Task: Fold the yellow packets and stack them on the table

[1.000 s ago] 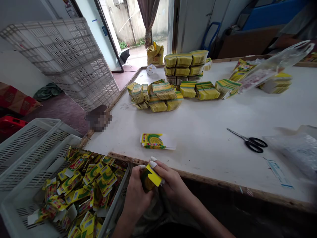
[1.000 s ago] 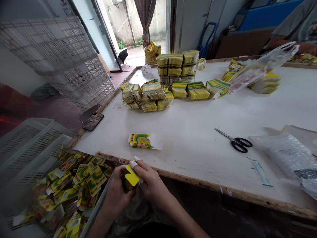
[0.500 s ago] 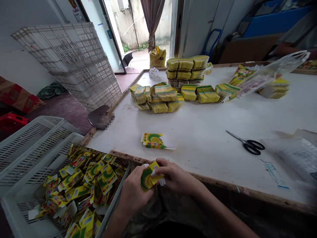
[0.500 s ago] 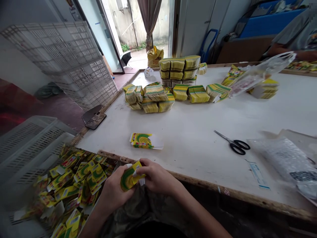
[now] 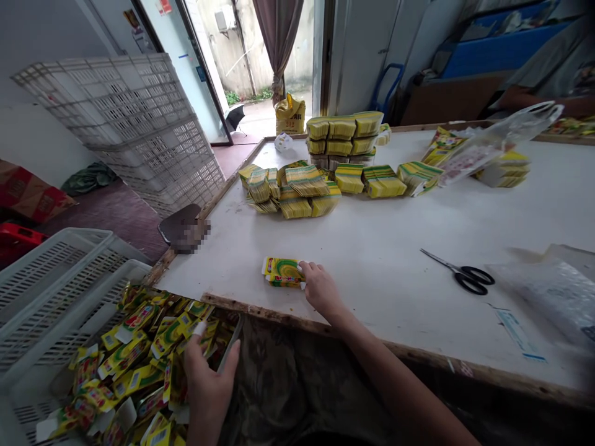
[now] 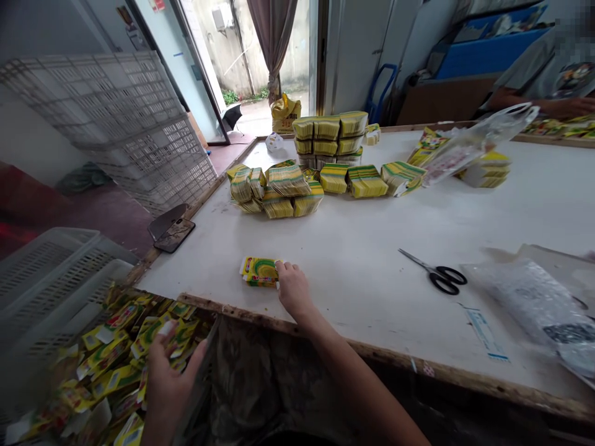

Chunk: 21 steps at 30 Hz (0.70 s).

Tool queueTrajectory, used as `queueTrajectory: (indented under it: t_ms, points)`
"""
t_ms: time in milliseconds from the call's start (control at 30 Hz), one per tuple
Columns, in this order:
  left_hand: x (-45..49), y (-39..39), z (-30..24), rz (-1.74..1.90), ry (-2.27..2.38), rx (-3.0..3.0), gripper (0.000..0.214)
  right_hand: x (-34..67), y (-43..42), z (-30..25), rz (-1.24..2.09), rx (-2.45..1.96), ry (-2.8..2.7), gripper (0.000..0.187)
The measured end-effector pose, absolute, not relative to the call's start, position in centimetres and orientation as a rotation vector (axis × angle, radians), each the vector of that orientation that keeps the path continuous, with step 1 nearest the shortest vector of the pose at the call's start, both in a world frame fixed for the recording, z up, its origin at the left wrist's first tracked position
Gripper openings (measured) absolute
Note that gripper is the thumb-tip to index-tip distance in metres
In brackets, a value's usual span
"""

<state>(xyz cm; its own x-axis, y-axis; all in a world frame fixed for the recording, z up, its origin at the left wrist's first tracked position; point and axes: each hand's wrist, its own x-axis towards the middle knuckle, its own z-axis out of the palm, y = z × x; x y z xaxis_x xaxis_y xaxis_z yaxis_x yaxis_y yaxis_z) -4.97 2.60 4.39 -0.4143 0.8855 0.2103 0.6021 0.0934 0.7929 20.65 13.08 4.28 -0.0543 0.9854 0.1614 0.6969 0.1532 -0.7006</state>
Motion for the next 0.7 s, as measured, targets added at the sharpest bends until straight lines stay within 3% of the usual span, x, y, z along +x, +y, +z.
queueTrajectory:
  t_ms: [200, 433, 567, 700]
  points:
    - [-1.2, 1.9, 3.8, 1.208, 1.62, 1.371, 0.052, 20.5, 12.9, 3.8, 0.623, -1.549, -1.741, 0.053]
    - [3.5, 3.5, 6.1, 1.568, 0.936, 0.825, 0.083, 17.6, 6.2, 6.9, 0.961, -1.119, -1.634, 0.056]
    - [4.6, 4.5, 8.2, 1.666, 0.837, 0.511, 0.067, 15.8, 2.6, 7.9, 1.355, -0.843, -1.473, 0.049]
    - [5.0, 4.8, 8.7, 1.642, 0.995, 0.597, 0.064, 15.6, 2.1, 8.1, 1.379, -0.867, -1.501, 0.049]
